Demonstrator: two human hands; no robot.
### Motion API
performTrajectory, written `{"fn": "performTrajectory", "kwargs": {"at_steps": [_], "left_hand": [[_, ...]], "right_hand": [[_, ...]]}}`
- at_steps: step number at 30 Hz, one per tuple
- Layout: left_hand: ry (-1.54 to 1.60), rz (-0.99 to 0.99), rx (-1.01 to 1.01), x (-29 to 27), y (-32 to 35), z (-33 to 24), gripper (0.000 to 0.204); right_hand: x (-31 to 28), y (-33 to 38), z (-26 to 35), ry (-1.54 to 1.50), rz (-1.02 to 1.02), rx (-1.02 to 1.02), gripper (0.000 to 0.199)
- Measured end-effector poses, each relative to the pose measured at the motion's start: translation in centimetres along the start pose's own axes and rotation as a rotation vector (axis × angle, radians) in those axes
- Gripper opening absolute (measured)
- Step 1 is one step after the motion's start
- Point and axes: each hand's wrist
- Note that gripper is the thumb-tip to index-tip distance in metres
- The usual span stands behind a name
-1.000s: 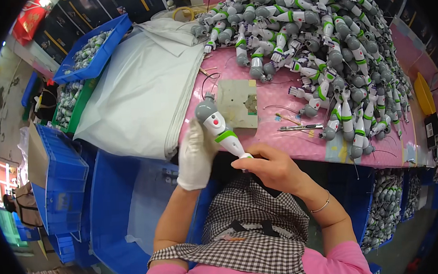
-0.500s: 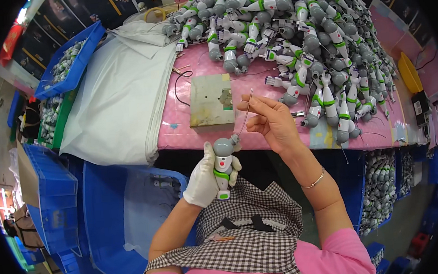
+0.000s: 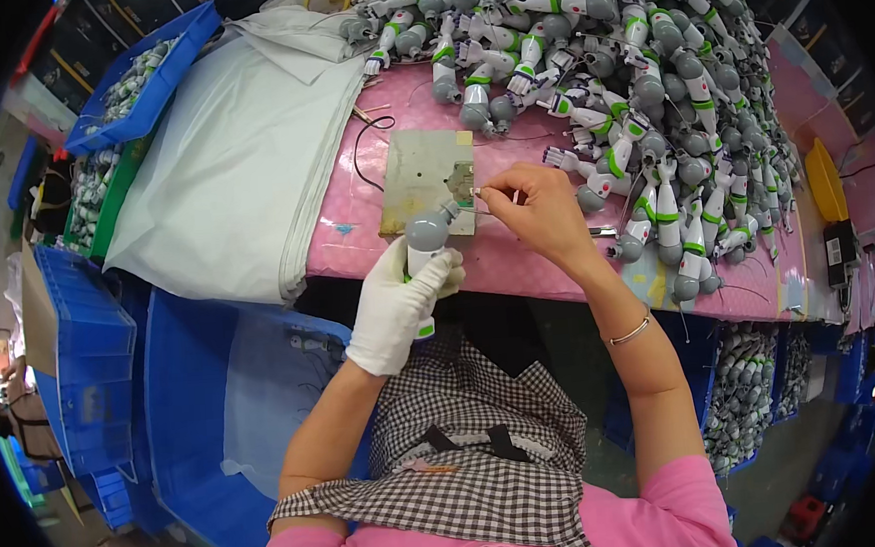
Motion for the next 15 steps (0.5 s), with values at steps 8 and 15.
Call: {"fn": "performTrajectory", "kwargs": {"at_steps": [8, 15], "left_hand": [[0.189, 0.152, -0.096, -1.6, -1.2, -1.4, 0.034], [0.181, 0.118, -0.029, -1.4, -1.6, -0.8, 0.029]], "right_hand": [[-1.7, -2.3, 0.0, -0.096, 0.378, 0.266, 0.017], [-1.6, -2.4, 0.7, 0.0, 0.355, 0.194, 0.02]]}}
Point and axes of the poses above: each hand's wrist, its own y-axis away from the middle knuckle, its own x-axis out of the palm, z = x × y, and after that the axes turned 12 degrees about z, right-handed
